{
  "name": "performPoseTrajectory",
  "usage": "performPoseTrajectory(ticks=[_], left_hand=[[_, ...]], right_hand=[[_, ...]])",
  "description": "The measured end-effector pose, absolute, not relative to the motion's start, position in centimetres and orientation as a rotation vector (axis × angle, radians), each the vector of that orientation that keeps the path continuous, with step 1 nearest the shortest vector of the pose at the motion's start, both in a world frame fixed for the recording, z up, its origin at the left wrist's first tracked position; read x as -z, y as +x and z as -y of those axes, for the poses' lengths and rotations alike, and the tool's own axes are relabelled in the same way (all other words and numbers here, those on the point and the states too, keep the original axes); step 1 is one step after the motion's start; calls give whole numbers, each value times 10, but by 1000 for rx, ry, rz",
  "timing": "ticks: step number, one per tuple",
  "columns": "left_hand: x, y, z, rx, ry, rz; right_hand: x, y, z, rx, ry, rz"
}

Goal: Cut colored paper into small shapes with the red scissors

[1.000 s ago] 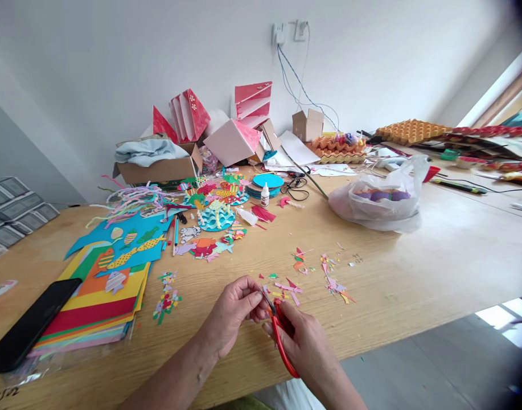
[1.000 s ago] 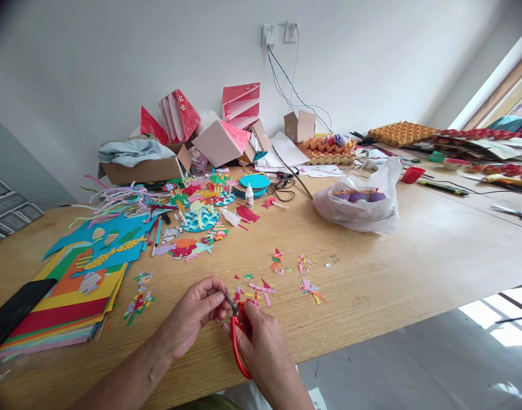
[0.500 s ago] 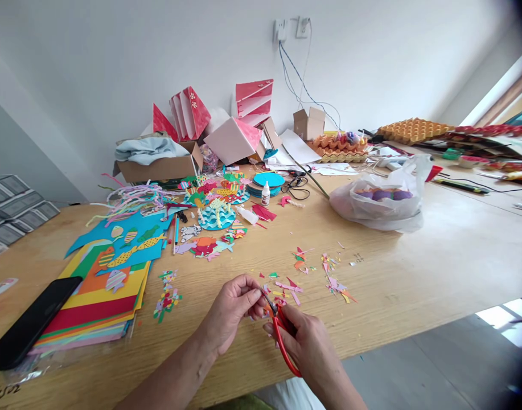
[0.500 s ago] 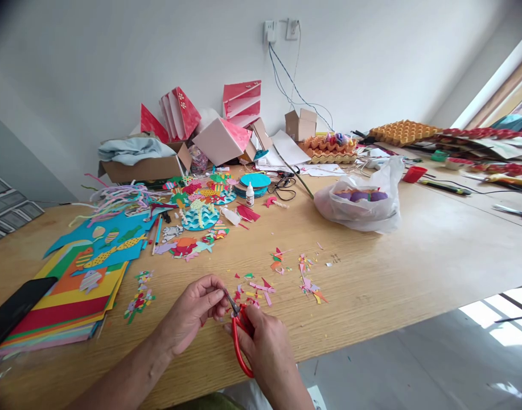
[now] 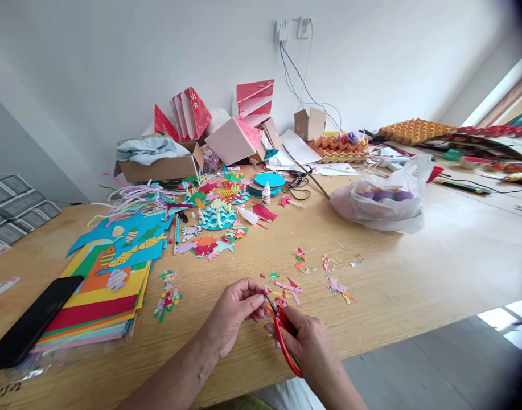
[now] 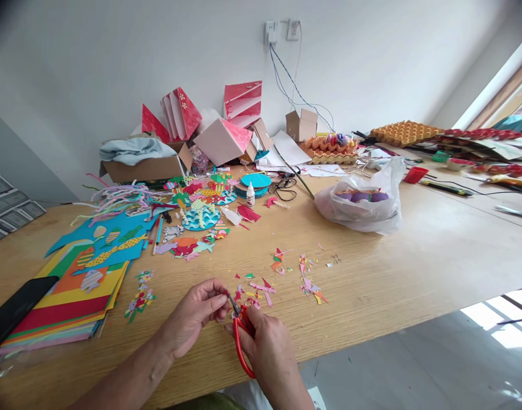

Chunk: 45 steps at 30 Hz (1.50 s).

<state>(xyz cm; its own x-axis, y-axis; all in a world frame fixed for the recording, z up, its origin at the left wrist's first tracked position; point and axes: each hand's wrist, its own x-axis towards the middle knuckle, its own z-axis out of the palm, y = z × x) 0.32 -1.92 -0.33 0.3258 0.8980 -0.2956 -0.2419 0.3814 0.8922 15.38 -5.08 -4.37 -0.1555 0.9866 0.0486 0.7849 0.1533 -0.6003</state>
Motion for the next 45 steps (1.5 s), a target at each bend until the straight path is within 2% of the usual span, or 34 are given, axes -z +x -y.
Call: performPoseTrajectory(ticks=[25,45], left_hand=[[2,-1,16,-892,988,-1013],[2,-5,14,-798,1058,-1040]], right_hand=[[39,153,53,-721,-1705,2016],[37,157,53,-613,-1666,2083]])
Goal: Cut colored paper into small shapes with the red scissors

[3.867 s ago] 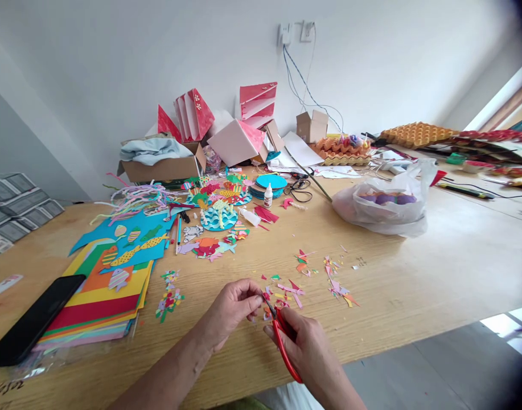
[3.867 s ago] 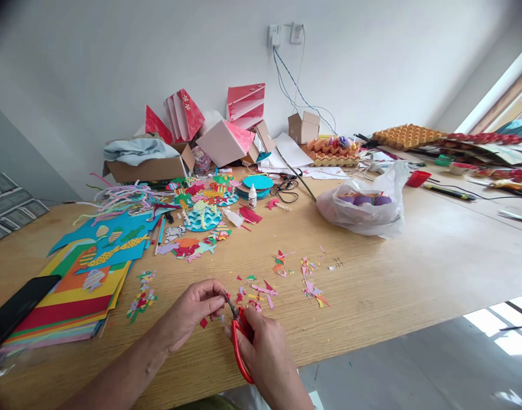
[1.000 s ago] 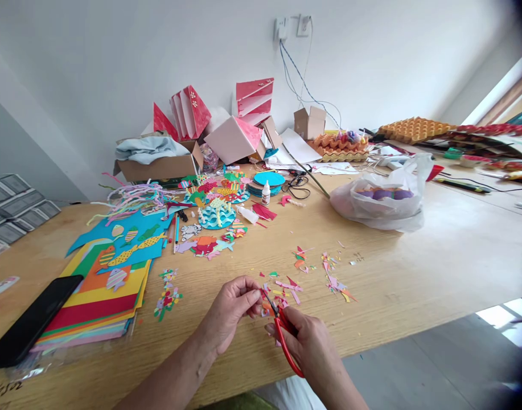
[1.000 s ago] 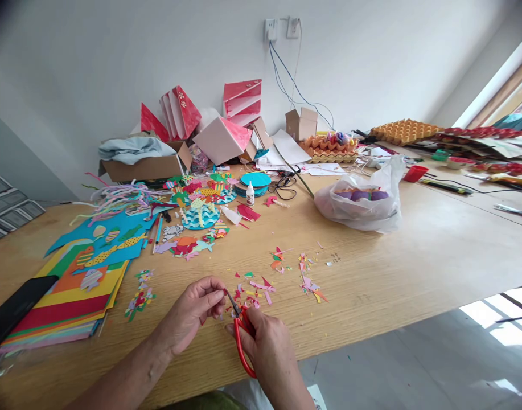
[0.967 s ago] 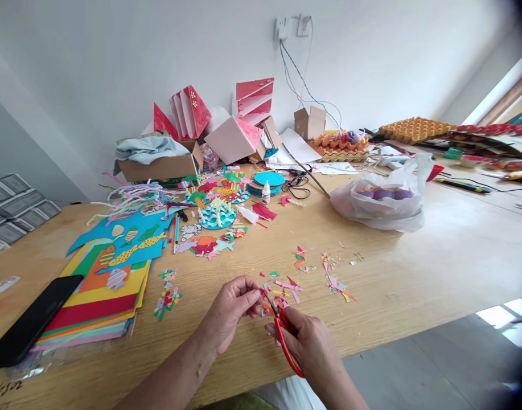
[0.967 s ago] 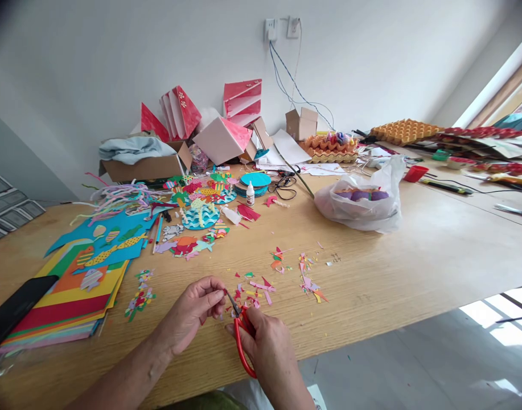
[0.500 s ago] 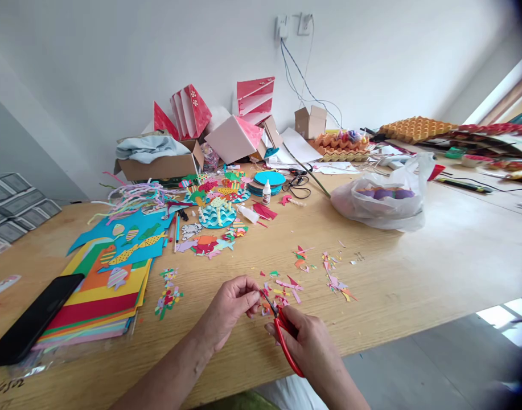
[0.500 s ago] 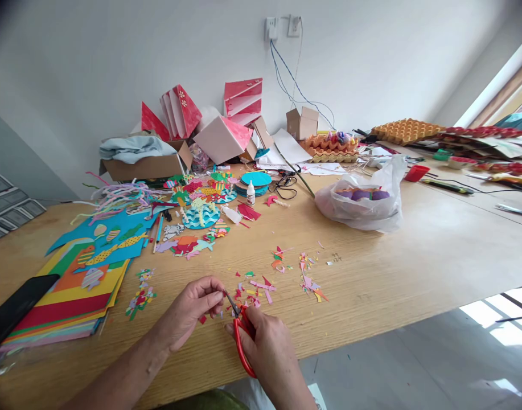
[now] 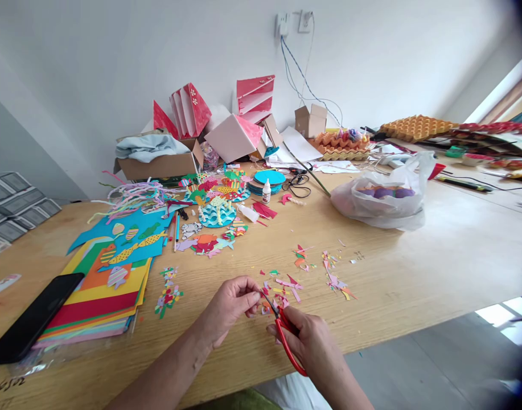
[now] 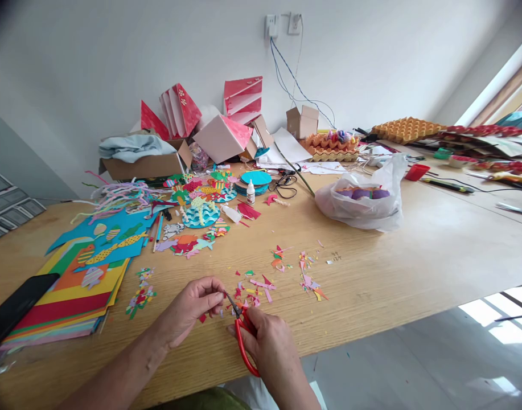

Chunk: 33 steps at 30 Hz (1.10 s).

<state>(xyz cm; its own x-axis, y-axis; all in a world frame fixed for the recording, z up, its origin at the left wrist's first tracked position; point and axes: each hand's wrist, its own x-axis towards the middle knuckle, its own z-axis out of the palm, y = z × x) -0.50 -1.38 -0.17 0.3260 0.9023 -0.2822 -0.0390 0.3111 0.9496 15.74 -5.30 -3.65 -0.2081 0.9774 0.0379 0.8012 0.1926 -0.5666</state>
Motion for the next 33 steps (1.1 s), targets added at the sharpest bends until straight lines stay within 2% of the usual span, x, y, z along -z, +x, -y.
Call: performPoseTrajectory(ticks=[10,15,19,26,33], left_hand=[[1,-37,4,-839,1106,-1106],[1,-118,0,-715,1550,-1575],[9,-163,14,-470,1897,-1880],[28,-175,23,-368,1963,-1931],[23,-175,20,-374,2000,-2004]], right_hand=[[39,185,39,-513,-1891,1942],[53,189,40,-459,-1968,1769],[57,185,41,-390,-2015,1683],[54,182,43,-399,-2042,1622],[59,186,42,-452,-2041,1647]])
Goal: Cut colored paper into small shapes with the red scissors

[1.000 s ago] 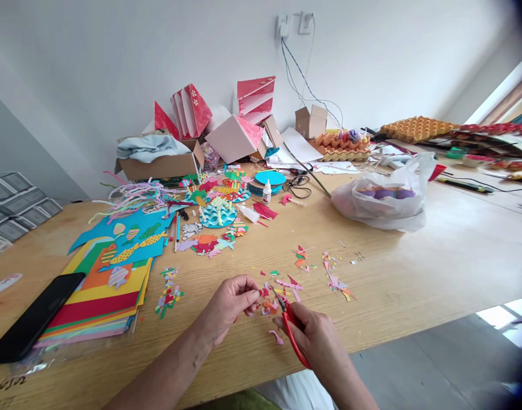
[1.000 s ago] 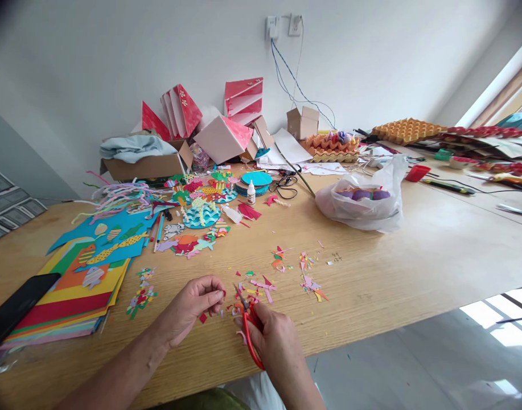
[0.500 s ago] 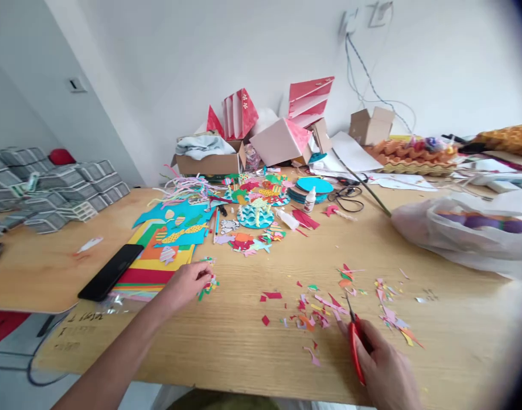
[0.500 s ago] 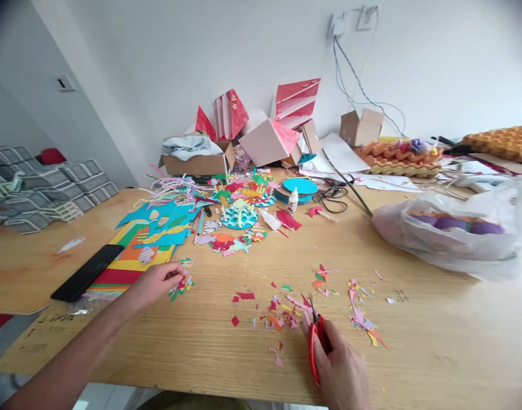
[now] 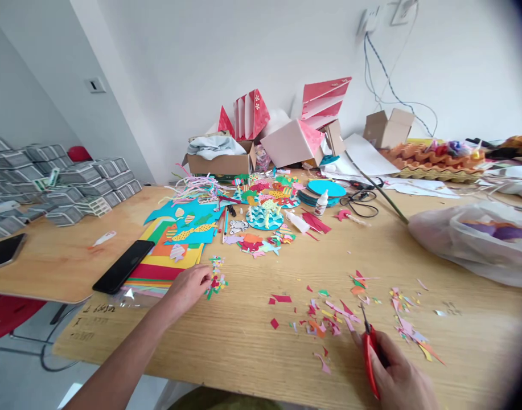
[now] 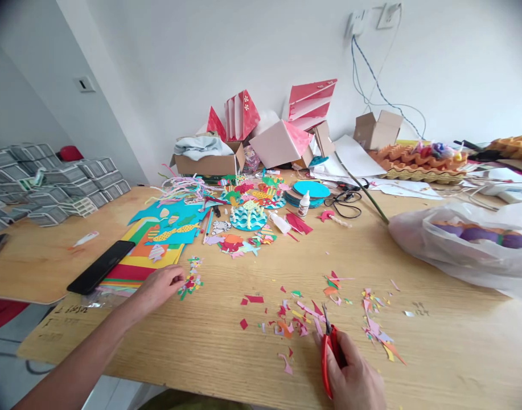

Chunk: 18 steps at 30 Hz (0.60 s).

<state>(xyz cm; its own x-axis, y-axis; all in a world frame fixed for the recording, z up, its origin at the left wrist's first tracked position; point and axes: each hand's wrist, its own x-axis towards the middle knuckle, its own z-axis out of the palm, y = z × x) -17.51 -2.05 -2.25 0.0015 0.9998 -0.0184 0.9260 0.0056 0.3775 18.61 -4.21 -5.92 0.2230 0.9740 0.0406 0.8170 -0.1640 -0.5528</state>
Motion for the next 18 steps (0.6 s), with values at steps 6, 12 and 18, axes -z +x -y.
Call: performPoseTrajectory(ticks=[6,12,18], left_hand=[[14,-156,17,-478,2039,-1867],[21,-98,16,-362,2177,-1556],[32,-63,2,-243,2274,-1495]], right_hand=[[53,199,30,-679,-1832,1932],[39,194,30,-524,-1980,1981],[48,188,35,-556,-1933,1993]])
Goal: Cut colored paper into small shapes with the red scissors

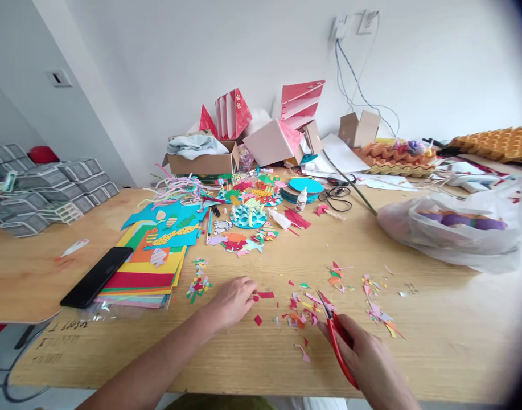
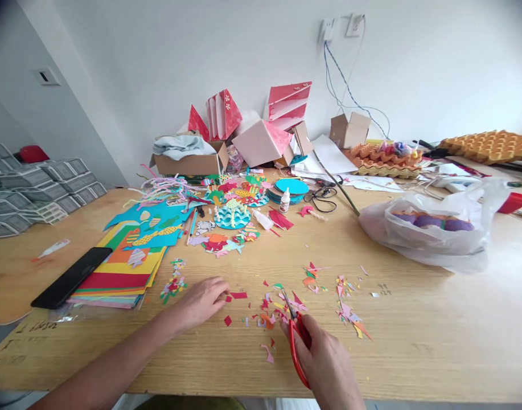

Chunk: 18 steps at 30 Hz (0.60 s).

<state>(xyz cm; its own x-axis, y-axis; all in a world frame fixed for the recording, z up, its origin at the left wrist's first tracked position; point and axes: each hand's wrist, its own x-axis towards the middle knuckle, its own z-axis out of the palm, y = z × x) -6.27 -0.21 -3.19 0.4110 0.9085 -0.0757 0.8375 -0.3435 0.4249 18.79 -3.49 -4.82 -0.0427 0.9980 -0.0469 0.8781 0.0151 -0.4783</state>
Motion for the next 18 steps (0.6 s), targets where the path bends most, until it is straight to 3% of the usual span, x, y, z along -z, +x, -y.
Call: performPoseTrajectory(ticks=[11,18], left_hand=[[34,-59,-9,-232,2234,-1411],[32,-53,-9,-419,2038,-1429]], right_hand=[[48,178,42,-571,-1874,1920],[52,179,40,-721,-1791,1781]])
